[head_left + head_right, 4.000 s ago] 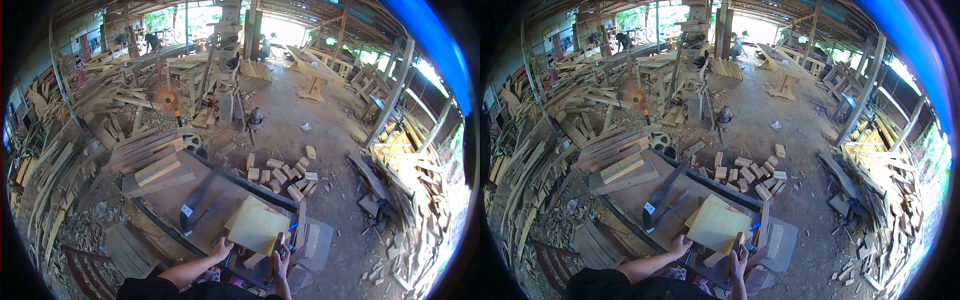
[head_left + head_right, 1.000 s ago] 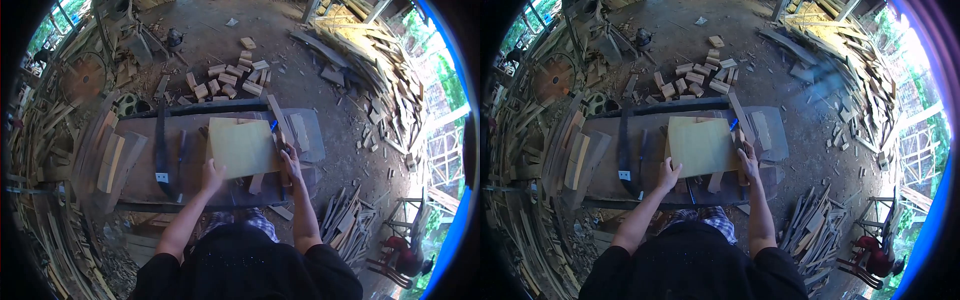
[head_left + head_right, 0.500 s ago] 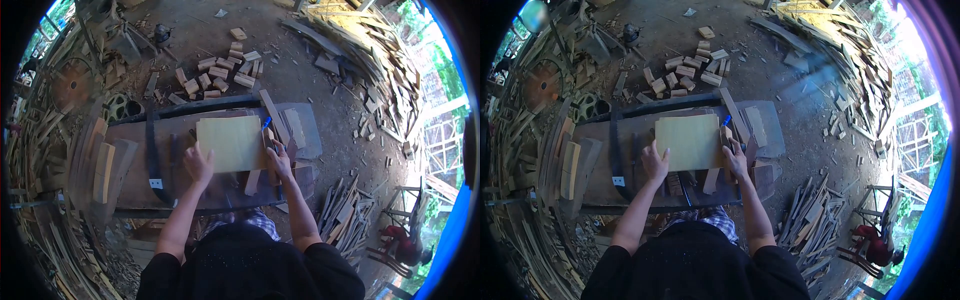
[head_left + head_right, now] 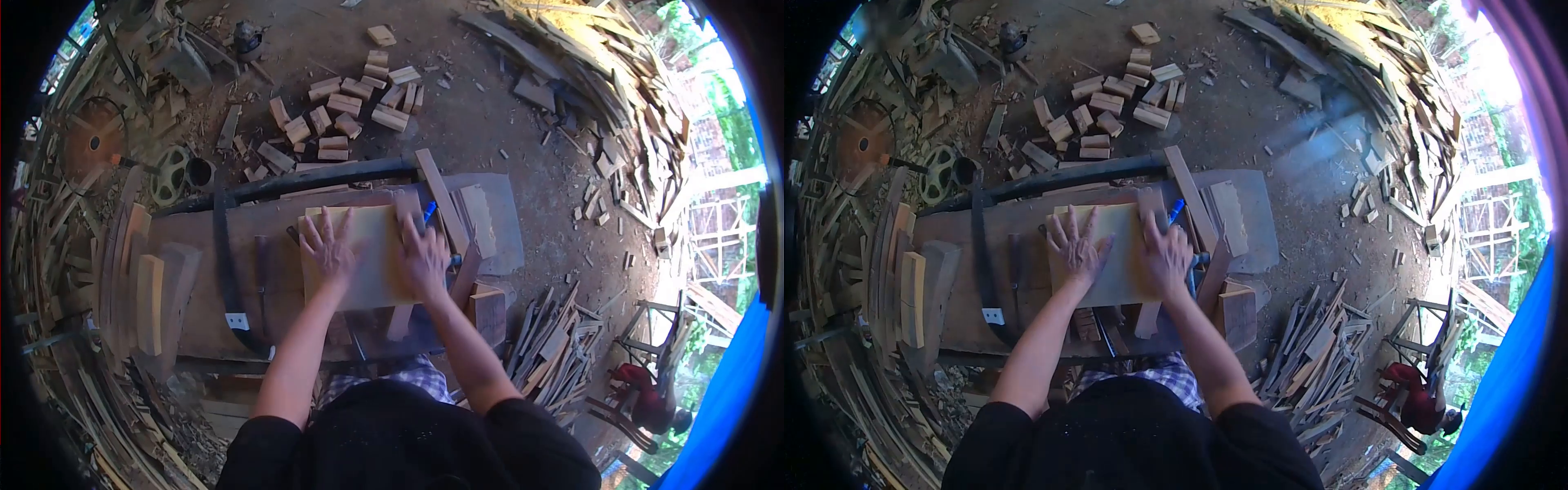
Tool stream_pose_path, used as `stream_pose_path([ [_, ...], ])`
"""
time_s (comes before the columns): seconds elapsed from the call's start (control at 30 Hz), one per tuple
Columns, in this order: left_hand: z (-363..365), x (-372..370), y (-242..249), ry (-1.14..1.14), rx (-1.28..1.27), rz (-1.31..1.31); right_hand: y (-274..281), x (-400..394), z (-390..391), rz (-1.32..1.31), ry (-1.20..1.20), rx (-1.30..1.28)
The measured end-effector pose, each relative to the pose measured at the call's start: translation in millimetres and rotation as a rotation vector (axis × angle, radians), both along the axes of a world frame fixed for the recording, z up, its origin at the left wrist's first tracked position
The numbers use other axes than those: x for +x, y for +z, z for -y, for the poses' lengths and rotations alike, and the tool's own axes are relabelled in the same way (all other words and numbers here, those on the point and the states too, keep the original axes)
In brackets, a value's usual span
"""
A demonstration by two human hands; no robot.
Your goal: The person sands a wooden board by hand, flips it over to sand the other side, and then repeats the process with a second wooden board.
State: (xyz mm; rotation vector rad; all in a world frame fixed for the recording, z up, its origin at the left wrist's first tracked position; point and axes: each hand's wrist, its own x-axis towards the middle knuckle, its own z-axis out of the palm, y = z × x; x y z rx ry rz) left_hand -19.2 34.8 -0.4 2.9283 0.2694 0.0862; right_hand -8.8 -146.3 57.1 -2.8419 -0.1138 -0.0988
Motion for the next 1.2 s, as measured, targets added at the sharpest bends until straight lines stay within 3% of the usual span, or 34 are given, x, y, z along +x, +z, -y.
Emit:
stream_pose_path([
  [0.07, 0.4, -1.7, 6.8, -0.010, -0.001, 0.005, -4.4, 67.5, -12.8, -0.052, 0.006, 0.039],
  [0.13, 2.6, 1.2, 19.8, 0.007, -0.045, -0.086, -12.5, 72.7, -15.0, -0.069, 0.017, 0.077],
  [0.2, 12.2, 3.3, -12.7, 0.016, -0.113, 0.041, -19.9, 49.0, -10.1, 0.130, 0.028, -0.031],
  [0.23, 18.8, 9.6, -24.8, 0.037, -0.187, 0.178, -6.5, 20.2, -1.0, 0.047, 0.066, 0.005],
  [0.27, 26.0, 14.6, -21.1, 0.025, -0.204, 0.178, 1.8, -17.7, 4.8, 0.132, 0.075, 0.016],
  [0.37, 42.0, 24.7, 10.3, -0.115, -0.133, -0.104, 26.8, -103.1, 23.7, -0.160, 0.078, -0.056],
  [0.4, 43.8, 27.5, 17.9, -0.102, -0.145, -0.115, 29.1, -97.9, 23.3, -0.241, 0.051, -0.052],
  [0.53, 42.3, 33.6, 22.3, -0.107, -0.131, -0.205, -3.3, 24.1, -0.7, 0.021, 0.005, -0.001],
  [0.6, 41.6, 23.4, 16.4, -0.117, -0.101, -0.215, -1.8, 79.0, -14.9, -0.081, -0.016, 0.104],
  [0.73, 41.0, 25.3, 8.6, -0.120, -0.096, -0.080, 2.6, 15.7, 1.1, 0.026, -0.008, 0.028],
  [0.8, 42.0, 26.4, 8.6, -0.105, -0.131, -0.070, 10.6, -64.4, 18.2, -0.069, -0.013, -0.028],
  [0.87, 42.2, 26.9, 15.0, -0.106, -0.098, -0.072, 22.7, -101.7, 23.9, -0.330, -0.054, -0.022],
  [1.0, 42.8, 27.5, 6.6, -0.099, -0.052, -0.089, -3.8, 3.3, 9.7, 0.012, -0.017, 0.094],
  [1.07, 42.6, 29.5, 17.9, -0.101, -0.064, -0.141, -8.4, 65.8, -2.3, -0.016, -0.049, 0.148],
  [1.2, 41.3, 27.9, 14.0, -0.102, -0.103, -0.144, 3.1, 49.6, 4.1, -0.044, -0.036, 0.104],
])
